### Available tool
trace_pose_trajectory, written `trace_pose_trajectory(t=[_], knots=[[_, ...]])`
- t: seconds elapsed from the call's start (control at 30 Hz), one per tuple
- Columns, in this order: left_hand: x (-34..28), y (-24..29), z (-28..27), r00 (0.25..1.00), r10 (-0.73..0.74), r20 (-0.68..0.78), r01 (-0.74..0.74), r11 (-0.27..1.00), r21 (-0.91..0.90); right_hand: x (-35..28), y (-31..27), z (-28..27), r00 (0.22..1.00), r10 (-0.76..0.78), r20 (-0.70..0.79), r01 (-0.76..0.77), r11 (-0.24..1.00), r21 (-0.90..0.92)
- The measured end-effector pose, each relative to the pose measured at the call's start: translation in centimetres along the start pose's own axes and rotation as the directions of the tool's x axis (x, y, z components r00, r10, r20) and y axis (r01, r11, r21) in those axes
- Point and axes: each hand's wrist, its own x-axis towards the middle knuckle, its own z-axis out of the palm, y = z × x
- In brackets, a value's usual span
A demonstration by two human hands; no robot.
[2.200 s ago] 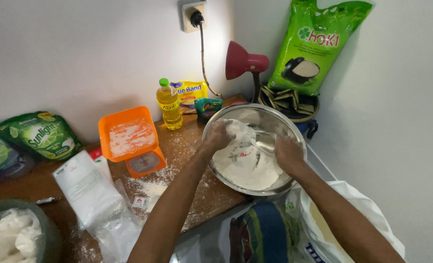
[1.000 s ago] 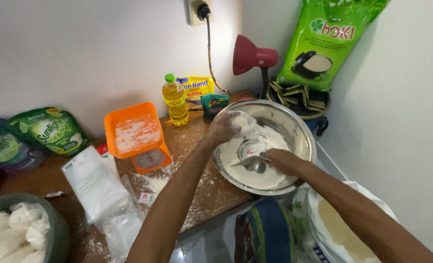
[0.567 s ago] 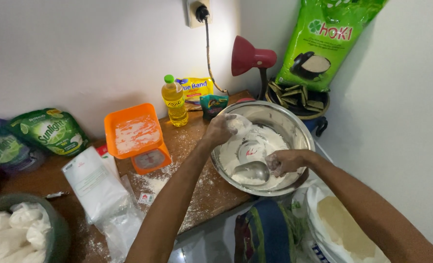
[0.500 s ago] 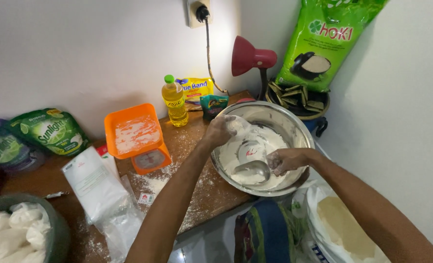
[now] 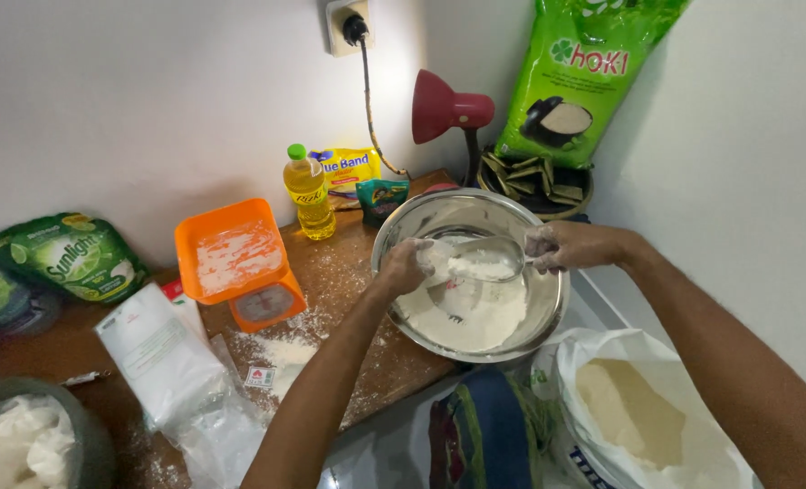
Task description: Measuring and mixing flour using a scale, scoop, and bowl for packaging.
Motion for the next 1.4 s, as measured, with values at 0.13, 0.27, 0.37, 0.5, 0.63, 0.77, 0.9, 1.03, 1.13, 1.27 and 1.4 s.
trace_pose_trajectory(t=[0.13, 0.27, 0.37, 0.5, 0.63, 0.77, 0.9, 1.03, 1.13, 1.27, 1.4], knots=[[-3.0, 2.5, -0.6, 0.999, -0.022, 0.023, 0.024, 0.996, -0.091, 2.3, 0.3, -0.8, 0.999, 0.021, -0.028, -0.026, 0.982, -0.187], [-3.1, 2.7, 0.2, 0.999, 0.037, 0.021, -0.036, 0.998, -0.050, 5.4, -0.5, 0.0, 0.996, -0.010, -0.086, -0.031, 0.883, -0.468], [-3.0, 2.6, 0.7, 0.999, 0.025, 0.035, -0.024, 0.999, -0.021, 9.5, 1.2, 1.5, 0.990, -0.068, -0.120, -0.025, 0.766, -0.642], [-4.0, 3.5, 0.0, 0.998, -0.048, 0.035, 0.052, 0.993, -0.103, 8.6, -5.7, 5.5, 0.949, -0.220, -0.226, -0.073, 0.544, -0.836], [-2.5, 1.7, 1.1, 0.998, -0.051, 0.042, 0.057, 0.987, -0.150, 9.5, -6.0, 8.7, 0.768, -0.579, -0.276, -0.038, 0.389, -0.921], [-1.7, 0.9, 1.9, 0.996, -0.076, 0.040, 0.081, 0.986, -0.148, 9.1, -4.0, 8.0, 0.691, -0.665, -0.282, -0.048, 0.347, -0.937], [-4.7, 5.0, -1.2, 0.986, -0.156, 0.052, 0.162, 0.976, -0.146, 5.3, -6.1, 6.7, 0.767, -0.443, -0.464, -0.263, 0.443, -0.857], [-4.3, 4.3, -0.9, 0.986, -0.155, 0.062, 0.163, 0.974, -0.160, 5.0, -0.2, 5.8, 0.747, -0.429, -0.508, -0.274, 0.498, -0.823], [-4.5, 5.3, -1.9, 0.973, -0.219, 0.078, 0.226, 0.969, -0.103, 4.5, 1.6, 6.4, 0.740, -0.412, -0.533, -0.358, 0.430, -0.829], [-6.0, 7.1, -4.0, 0.981, -0.179, 0.069, 0.188, 0.970, -0.151, 4.1, 1.2, 6.3, 0.723, -0.571, -0.389, -0.364, 0.164, -0.917], [-4.8, 4.7, -2.5, 0.991, -0.127, 0.033, 0.129, 0.988, -0.090, 4.8, 0.4, 5.7, 0.761, -0.556, -0.334, -0.440, -0.064, -0.896]])
